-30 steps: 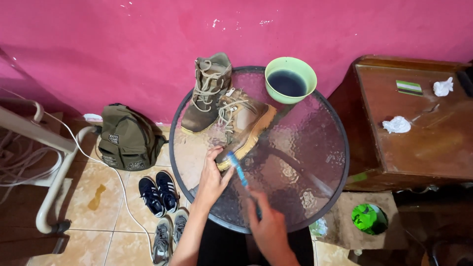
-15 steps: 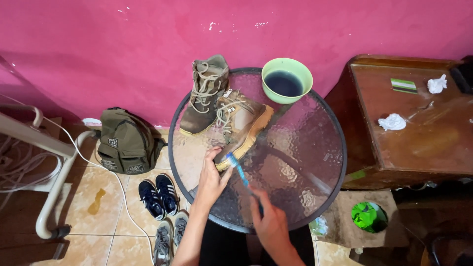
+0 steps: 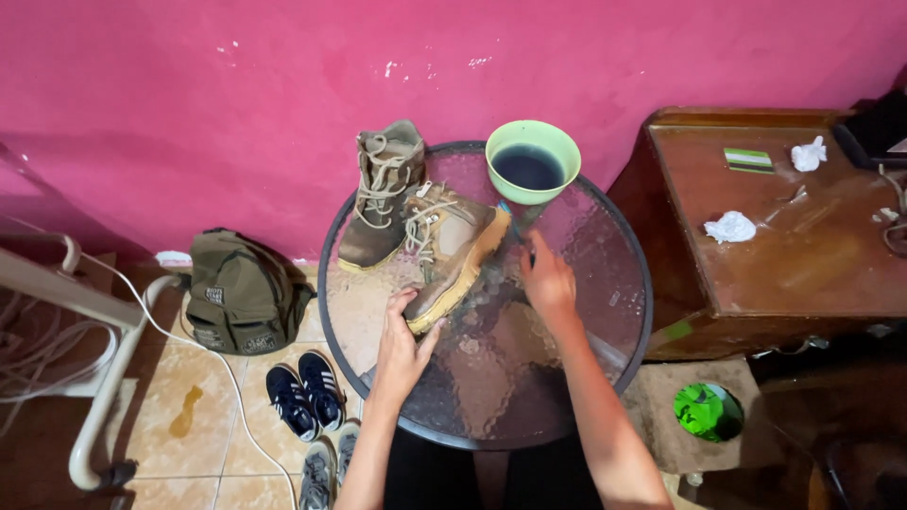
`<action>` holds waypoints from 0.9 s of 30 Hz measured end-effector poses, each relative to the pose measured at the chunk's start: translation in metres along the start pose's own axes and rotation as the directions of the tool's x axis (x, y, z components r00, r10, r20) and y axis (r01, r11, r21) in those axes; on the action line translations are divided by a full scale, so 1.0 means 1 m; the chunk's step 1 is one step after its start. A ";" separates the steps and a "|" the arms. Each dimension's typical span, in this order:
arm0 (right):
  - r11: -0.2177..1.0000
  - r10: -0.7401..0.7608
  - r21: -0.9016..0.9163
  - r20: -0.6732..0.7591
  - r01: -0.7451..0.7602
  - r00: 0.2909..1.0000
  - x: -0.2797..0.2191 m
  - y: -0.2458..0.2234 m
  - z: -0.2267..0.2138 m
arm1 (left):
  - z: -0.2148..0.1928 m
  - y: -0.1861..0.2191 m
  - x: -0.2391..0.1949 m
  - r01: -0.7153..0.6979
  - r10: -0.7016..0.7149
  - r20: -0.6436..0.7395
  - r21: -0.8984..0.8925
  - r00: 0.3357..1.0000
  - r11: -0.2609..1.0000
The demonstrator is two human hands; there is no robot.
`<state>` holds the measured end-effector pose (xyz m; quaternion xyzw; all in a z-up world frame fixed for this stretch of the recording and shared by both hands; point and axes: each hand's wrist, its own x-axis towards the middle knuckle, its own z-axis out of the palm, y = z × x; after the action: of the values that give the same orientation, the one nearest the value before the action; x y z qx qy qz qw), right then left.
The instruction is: The person scrubs the sole of a brown hiking boot with a toothbrush, repeatedly dipping the brush into a bowl of dark liquid. They rotate the boot to clean different sections of the tread pattern.
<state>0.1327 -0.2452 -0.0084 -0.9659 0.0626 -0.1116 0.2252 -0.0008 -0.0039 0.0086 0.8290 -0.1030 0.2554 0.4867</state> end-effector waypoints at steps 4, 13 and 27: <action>0.876 -0.462 -0.434 -0.636 0.209 0.618 -0.031 0.009 0.013 | 0.000 -0.001 0.000 -0.008 0.008 0.000 0.016 1.000 1.000; 0.984 -0.119 0.135 0.042 0.112 0.992 -0.200 -0.066 -0.066 | 0.001 -0.007 -0.002 0.003 -0.003 -0.005 0.026 1.000 1.000; 0.978 -0.080 0.184 -0.092 0.096 0.992 -0.086 -0.054 -0.058 | -0.001 0.000 -0.001 0.037 -0.037 0.002 0.014 0.999 0.999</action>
<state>0.0397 -0.2064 0.0503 -0.9366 0.0183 -0.1675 0.3073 -0.0022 -0.0033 0.0085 0.8344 -0.0863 0.2459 0.4856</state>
